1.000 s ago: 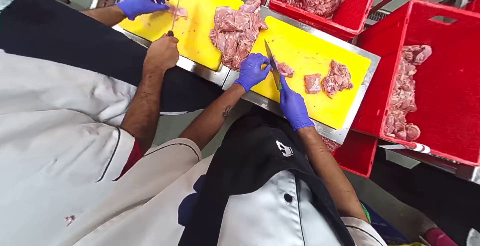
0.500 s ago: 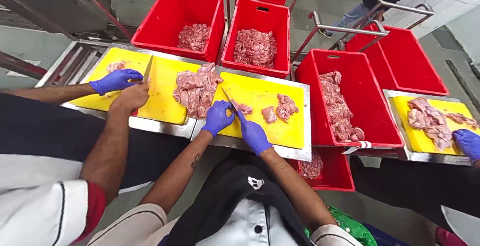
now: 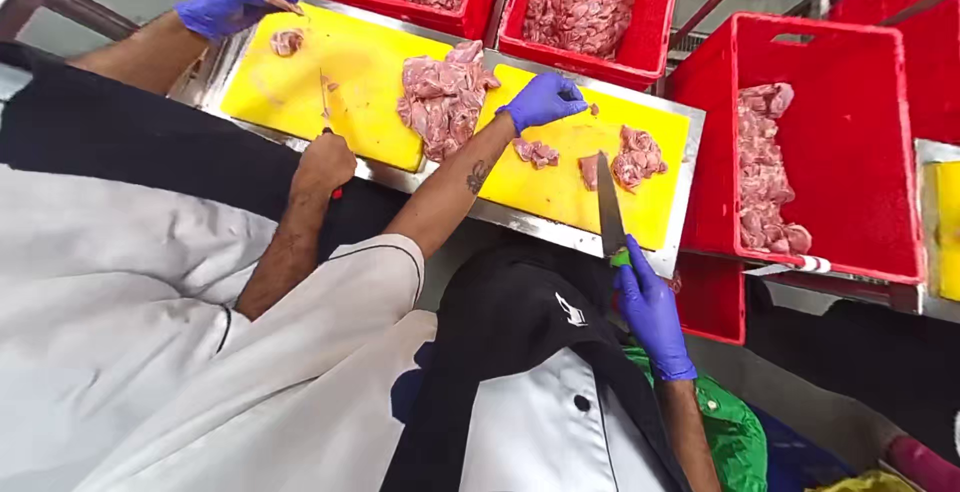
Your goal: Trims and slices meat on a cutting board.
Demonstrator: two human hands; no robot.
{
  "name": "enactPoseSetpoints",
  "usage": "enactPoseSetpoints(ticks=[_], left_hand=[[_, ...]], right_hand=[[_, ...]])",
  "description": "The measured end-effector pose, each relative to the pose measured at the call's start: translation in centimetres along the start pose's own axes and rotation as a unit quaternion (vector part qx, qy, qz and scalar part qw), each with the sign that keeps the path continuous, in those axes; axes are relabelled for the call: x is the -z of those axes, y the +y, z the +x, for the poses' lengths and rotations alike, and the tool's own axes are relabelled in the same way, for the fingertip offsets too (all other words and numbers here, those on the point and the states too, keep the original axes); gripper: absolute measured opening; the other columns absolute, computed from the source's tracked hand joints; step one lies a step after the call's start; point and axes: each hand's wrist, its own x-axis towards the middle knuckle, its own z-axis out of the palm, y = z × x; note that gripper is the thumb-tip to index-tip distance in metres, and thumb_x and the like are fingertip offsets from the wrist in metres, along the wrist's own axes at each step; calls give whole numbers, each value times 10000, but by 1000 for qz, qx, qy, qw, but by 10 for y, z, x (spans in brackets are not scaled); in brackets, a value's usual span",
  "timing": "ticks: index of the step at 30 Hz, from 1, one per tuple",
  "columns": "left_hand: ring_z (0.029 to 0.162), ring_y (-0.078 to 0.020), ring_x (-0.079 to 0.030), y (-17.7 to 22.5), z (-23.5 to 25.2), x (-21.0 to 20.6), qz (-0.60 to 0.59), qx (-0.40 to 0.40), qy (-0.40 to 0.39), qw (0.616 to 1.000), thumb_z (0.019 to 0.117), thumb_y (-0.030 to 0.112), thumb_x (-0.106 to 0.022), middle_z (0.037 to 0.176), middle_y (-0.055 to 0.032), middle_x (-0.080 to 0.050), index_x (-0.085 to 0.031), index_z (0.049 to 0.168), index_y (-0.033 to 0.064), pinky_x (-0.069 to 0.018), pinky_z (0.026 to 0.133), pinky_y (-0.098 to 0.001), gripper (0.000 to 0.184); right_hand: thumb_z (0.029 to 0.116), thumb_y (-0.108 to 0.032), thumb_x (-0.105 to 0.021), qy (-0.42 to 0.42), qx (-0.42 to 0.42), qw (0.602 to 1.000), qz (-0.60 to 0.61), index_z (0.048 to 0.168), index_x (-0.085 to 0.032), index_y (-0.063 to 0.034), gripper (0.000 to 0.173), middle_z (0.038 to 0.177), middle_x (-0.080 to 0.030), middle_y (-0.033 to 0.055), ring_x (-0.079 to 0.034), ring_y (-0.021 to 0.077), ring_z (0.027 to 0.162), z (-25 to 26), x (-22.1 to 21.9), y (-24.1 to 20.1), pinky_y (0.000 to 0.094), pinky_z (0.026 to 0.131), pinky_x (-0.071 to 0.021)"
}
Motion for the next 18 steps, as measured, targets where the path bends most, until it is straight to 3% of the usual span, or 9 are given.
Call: enactPoseSetpoints(ticks=[2, 5, 7, 10, 12, 14, 16, 17, 18], left_hand=[[1064, -245, -710, -4, 5, -2, 171, 20, 4, 985, 972, 358, -671, 1104, -100, -750, -747, 1127, 80, -550, 994, -499, 327], [1174, -357, -660, -23, -26, 0, 283, 118, -73, 949, 873, 476, -758, 1213, -154, -706, -715, 1216, 115, -523, 984, -636, 500], [1141, -369, -646, -42, -57, -13, 289, 118, -93, 946, 836, 364, -810, 1178, -178, -674, -721, 1170, 87, -537, 957, -612, 444], [1074, -346, -673, -50, -71, -17, 258, 99, -50, 960, 815, 111, -741, 1100, -168, -700, -721, 1081, 52, -550, 934, -569, 274], [1057, -333, -686, -50, -63, -10, 210, 99, -30, 972, 829, 71, -703, 1075, -169, -720, -726, 1075, 46, -547, 939, -561, 248], [1063, -299, -689, -48, -51, -6, 144, 76, -18, 986, 887, 102, -681, 1103, -157, -728, -731, 1138, 62, -543, 955, -532, 260], [1248, -315, -615, -44, -46, -14, 167, 12, -101, 981, 883, 133, -735, 1309, -162, -660, -668, 1317, 84, -483, 1084, -531, 443], [1292, -355, -572, -44, -45, -24, 210, -36, -152, 965, 820, 131, -795, 1366, -175, -624, -654, 1348, 93, -459, 1097, -562, 548], [1277, -401, -555, -41, -47, -35, 260, -77, -190, 944, 741, 91, -828, 1371, -183, -604, -675, 1317, 117, -476, 1046, -603, 596]], right_hand=[[1081, -272, -418, 35, -19, 999, 28, 1598, -394, -220, 520, 773, -640, 10, -537, 121, 509, -8, 3, 6, 345, 457, -497], [1074, -263, -419, 64, -38, 996, 56, 1599, -389, -205, 529, 775, -640, 14, -545, 121, 516, -15, 0, 13, 341, 461, -502], [1075, -246, -426, 71, -54, 993, 82, 1601, -384, -198, 530, 775, -638, 25, -553, 128, 524, -19, -5, 17, 341, 468, -510], [1074, -230, -437, 80, -56, 987, 124, 1598, -389, -181, 529, 768, -641, 24, -558, 129, 504, -16, -11, 16, 328, 443, -513], [1077, -241, -433, 72, -44, 988, 127, 1597, -394, -183, 525, 769, -649, 21, -554, 125, 495, -12, -9, 13, 322, 432, -505], [1078, -256, -427, 66, -39, 990, 117, 1594, -401, -196, 520, 775, -650, 14, -547, 118, 503, -6, -4, 8, 319, 447, -498], [1079, -257, -430, 65, -34, 991, 115, 1594, -402, -209, 518, 761, -639, 14, -535, 120, 493, -2, -1, 5, 318, 437, -490], [1078, -260, -432, 66, -33, 991, 111, 1593, -406, -224, 517, 759, -648, 11, -534, 120, 489, 0, 0, 5, 318, 434, -485], [1077, -257, -435, 69, -28, 991, 109, 1591, -411, -234, 515, 763, -655, 10, -540, 121, 488, 2, 0, 6, 321, 435, -492]])
